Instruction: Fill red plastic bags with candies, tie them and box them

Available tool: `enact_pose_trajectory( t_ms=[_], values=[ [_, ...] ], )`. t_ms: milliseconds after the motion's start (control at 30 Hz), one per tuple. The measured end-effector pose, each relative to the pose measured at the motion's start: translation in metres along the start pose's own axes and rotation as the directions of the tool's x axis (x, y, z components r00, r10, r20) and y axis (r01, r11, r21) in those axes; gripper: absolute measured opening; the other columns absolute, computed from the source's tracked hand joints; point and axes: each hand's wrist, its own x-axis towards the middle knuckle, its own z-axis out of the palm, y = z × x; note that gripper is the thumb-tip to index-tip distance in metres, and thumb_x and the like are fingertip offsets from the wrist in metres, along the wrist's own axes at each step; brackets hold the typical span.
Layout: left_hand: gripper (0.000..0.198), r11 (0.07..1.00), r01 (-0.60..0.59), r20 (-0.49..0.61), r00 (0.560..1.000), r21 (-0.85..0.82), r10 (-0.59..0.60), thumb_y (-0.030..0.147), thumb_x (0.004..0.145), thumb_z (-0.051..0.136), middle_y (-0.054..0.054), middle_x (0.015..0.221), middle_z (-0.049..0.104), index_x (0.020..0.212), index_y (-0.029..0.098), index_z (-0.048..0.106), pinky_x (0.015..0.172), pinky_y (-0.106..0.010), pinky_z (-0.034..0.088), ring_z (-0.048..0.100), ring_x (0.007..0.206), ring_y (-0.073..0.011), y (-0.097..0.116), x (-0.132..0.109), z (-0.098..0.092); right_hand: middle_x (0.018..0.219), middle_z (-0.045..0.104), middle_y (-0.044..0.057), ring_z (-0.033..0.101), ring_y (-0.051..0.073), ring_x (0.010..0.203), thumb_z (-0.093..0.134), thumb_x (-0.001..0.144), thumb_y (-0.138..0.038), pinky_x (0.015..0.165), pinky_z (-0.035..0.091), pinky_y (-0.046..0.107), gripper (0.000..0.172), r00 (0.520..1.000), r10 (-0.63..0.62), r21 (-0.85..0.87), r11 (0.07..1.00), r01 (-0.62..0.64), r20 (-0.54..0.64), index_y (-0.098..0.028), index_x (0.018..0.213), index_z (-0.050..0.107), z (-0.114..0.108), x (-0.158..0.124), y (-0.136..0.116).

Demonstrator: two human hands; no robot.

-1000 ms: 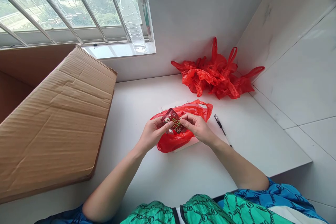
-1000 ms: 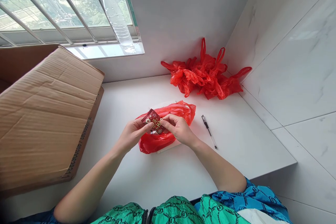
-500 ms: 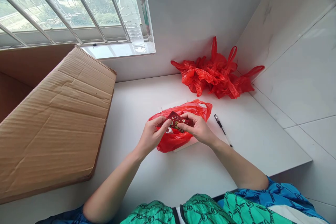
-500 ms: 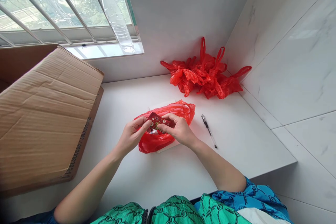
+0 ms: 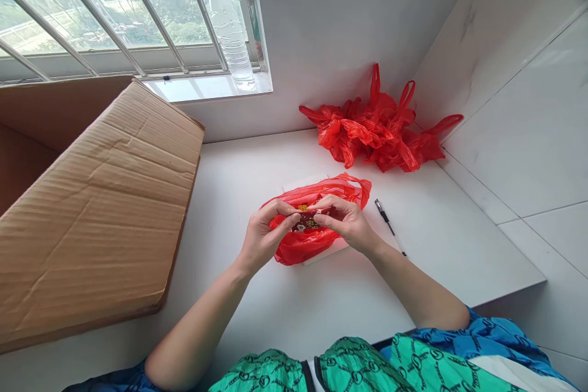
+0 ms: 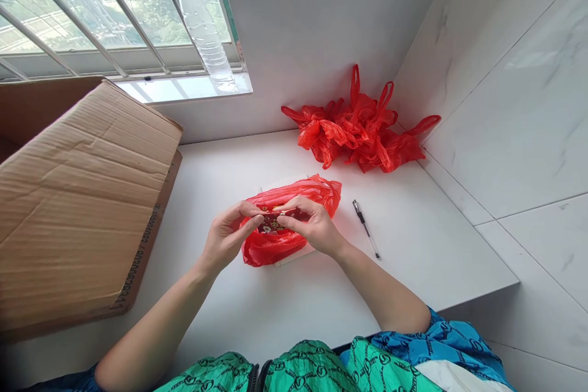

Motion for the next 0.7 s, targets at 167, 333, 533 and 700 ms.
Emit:
enact_pose_trajectory(
  t_ms=[167,333,533,700],
  values=[
    [0.02,0.892,-0.142,0.125,0.987,0.429,0.097,0.034,0.098,0.051,-0.003,0.096,0.073,0.109,0.025,0.065,0.088,-0.036,0.046,0.065,0.087,-0.0179,-0.006,-0.005,-0.009,0.087,0.066,0.003,0.061,0.019,0.08,0.068,0.087,-0.04,0.076,0.054,0.037,0.015,0.983,-0.086,-0.22,0.974,0.05,-0.159,-0.025,0.087,0.069,-0.01,0.0,-0.007],
    [0.019,0.598,-0.369,0.388,0.916,0.711,0.105,0.033,0.097,0.052,-0.001,0.084,0.071,0.099,0.028,0.071,0.095,-0.043,0.036,0.062,0.082,-0.0188,-0.008,-0.023,-0.019,0.1,0.071,0.003,0.067,0.022,0.091,0.062,0.091,-0.036,0.083,0.054,0.039,0.016,0.98,-0.122,-0.509,0.86,0.027,-0.154,-0.027,0.104,0.065,-0.022,0.001,-0.008],
    [0.021,0.533,-0.483,0.506,0.855,0.695,0.115,0.034,0.097,0.053,-0.002,0.084,0.068,0.093,0.029,0.073,0.103,-0.046,0.031,0.059,0.088,-0.0198,-0.001,-0.045,-0.014,0.113,0.07,0.009,0.064,0.029,0.106,0.051,0.094,-0.021,0.087,0.049,0.043,0.026,0.981,-0.189,-0.874,0.482,0.059,-0.038,-0.024,0.117,0.063,-0.025,0.002,0.004],
    [0.014,0.493,-0.508,0.543,0.836,0.706,0.084,0.034,0.094,0.057,-0.002,0.1,0.068,0.097,0.028,0.069,0.106,-0.047,0.03,0.059,0.097,-0.0219,-0.002,-0.053,-0.007,0.096,0.071,0.006,0.062,0.024,0.091,0.057,0.093,-0.026,0.083,0.046,0.038,0.014,0.954,-0.149,-0.836,0.461,0.299,0.26,-0.023,0.102,0.067,-0.012,-0.004,-0.006]
  ],
)
